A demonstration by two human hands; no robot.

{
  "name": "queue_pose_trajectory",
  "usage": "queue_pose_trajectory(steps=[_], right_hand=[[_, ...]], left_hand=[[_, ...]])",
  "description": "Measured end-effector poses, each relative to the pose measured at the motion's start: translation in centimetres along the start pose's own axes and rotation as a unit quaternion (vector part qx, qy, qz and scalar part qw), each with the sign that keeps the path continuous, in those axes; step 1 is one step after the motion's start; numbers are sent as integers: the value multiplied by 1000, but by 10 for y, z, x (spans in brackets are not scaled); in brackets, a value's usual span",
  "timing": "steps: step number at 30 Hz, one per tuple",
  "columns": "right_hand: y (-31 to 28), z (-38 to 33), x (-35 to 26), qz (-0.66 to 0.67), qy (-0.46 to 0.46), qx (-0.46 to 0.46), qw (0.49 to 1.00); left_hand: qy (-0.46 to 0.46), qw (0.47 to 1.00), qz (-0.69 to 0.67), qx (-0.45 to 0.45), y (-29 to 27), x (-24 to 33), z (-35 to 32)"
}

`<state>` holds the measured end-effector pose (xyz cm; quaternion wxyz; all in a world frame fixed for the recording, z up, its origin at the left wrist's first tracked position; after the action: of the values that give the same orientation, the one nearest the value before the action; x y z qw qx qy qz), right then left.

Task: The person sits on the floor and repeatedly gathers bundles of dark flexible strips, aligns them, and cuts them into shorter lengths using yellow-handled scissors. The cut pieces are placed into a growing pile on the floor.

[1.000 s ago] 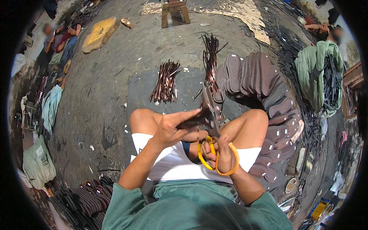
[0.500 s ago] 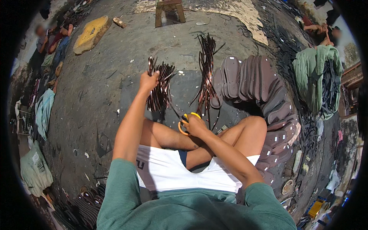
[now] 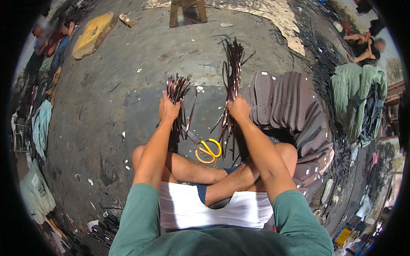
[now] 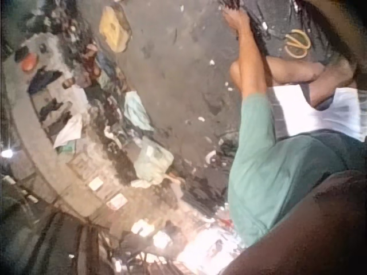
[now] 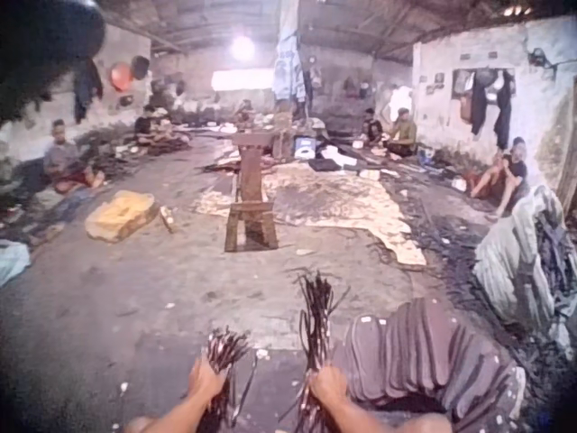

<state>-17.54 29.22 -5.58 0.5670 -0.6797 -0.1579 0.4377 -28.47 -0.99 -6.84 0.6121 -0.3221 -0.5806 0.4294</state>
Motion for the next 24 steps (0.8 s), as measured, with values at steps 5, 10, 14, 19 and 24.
queue_pose_trajectory(steps=[5,10,14,19,24], right_hand=[[-6,25,24,197,85,-29,976],[-61,-13,-2,388,68,7,919],[-117,-90,-36,533,181,-95,821],[-140,-155,-35,600,247,-125,750],[-158,-247,-37,583,274,-212,735]], left_hand=[[80,981,-172,32,-28,41,-8],[-150,736,-490,-442,-7,137,-71],[-223,648,-544,-484,-8,196,-102],[-259,604,-598,-458,12,205,-108],[-363,536,-663,-376,3,194,-83]])
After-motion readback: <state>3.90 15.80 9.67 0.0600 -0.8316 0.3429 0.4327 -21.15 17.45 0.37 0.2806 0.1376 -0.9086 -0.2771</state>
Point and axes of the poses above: each hand's wrist, its own z-axis towards the middle knuckle, its own y-axis out of the palm, x = y × z, the point moved 6 cm from there along z, towards the middle knuckle, and after that the axes turned 12 degrees about x, right-handed, at the moved point
